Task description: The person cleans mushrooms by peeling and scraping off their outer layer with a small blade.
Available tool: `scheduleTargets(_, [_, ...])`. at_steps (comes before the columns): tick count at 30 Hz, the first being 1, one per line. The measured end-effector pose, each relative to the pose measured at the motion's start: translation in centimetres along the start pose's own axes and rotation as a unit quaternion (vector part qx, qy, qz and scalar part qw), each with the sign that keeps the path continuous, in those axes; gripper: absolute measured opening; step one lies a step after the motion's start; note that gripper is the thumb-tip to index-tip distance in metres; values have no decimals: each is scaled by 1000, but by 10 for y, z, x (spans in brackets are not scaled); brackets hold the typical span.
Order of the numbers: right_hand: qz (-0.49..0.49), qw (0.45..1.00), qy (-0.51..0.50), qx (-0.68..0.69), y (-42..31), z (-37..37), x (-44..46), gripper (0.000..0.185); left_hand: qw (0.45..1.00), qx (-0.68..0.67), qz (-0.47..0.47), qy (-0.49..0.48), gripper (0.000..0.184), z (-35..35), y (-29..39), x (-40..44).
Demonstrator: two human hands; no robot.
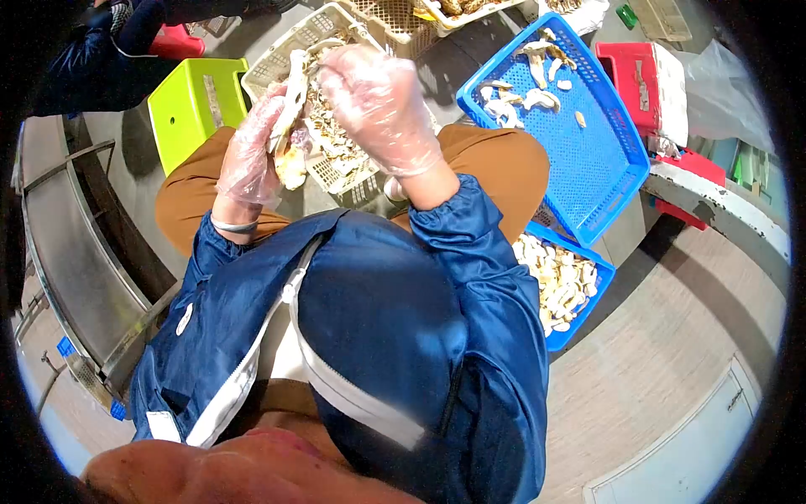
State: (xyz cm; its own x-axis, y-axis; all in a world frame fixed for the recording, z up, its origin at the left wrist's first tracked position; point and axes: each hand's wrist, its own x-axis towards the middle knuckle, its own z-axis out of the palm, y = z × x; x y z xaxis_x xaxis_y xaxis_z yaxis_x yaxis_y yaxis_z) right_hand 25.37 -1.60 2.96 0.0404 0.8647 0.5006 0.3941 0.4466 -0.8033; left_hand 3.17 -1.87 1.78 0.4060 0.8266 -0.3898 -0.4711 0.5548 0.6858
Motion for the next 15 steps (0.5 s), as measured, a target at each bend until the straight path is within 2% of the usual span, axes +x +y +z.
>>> scheduleTargets(1, [-8, 999, 45, -1, 13, 0, 1, 13, 999, -30, -13, 24, 34, 2, -1, 1])
scheduleTargets(2, [93, 993, 68, 38, 17, -2, -1, 13, 998, -54, -34, -2, 33, -3, -1, 1])
scheduleTargets(4, [124, 980, 147, 58, 38, -10, 2, 15, 990, -104, -76, -56, 33, -18, 1, 4])
scheduleTargets(5, [119, 979, 161, 32, 44, -17, 3, 13, 975, -162, -124, -91, 33, -22, 3, 8])
scheduleTargets(6, [113, 978, 175, 6, 45, -23, 6, 12, 982, -153, -111, -32, 33, -17, 2, 6])
scheduleTargets(8, [199, 974, 75, 84, 37, -23, 4, 16, 984, -131, -83, 86, 34, 0, 3, 2])
scheduleTargets(9, [133, 987, 32, 82, 34, -19, 1, 17, 981, -168, -95, 18, 37, -16, -1, 6])
scheduleTargets(10, [66, 995, -12, 80, 24, -15, 4, 18, 978, -186, -97, 7, 38, -15, -2, 10])
scheduleTargets(11, [157, 981, -58, 101, 5, -14, 0, 18, 974, -203, -99, -4, 39, -14, -2, 13])
scheduleTargets(12, [92, 991, -47, 91, -2, -7, -4, 16, 970, -220, -101, -12, 40, -14, -2, 13])
scheduleTargets(14, [131, 980, -96, 111, -24, -2, -6, 13, 970, -222, -95, 11, 39, -15, -3, 14])
scheduleTargets(15, [104, 980, -104, 136, -19, 4, -9, 11, 970, -223, -93, 21, 38, -15, -4, 15])
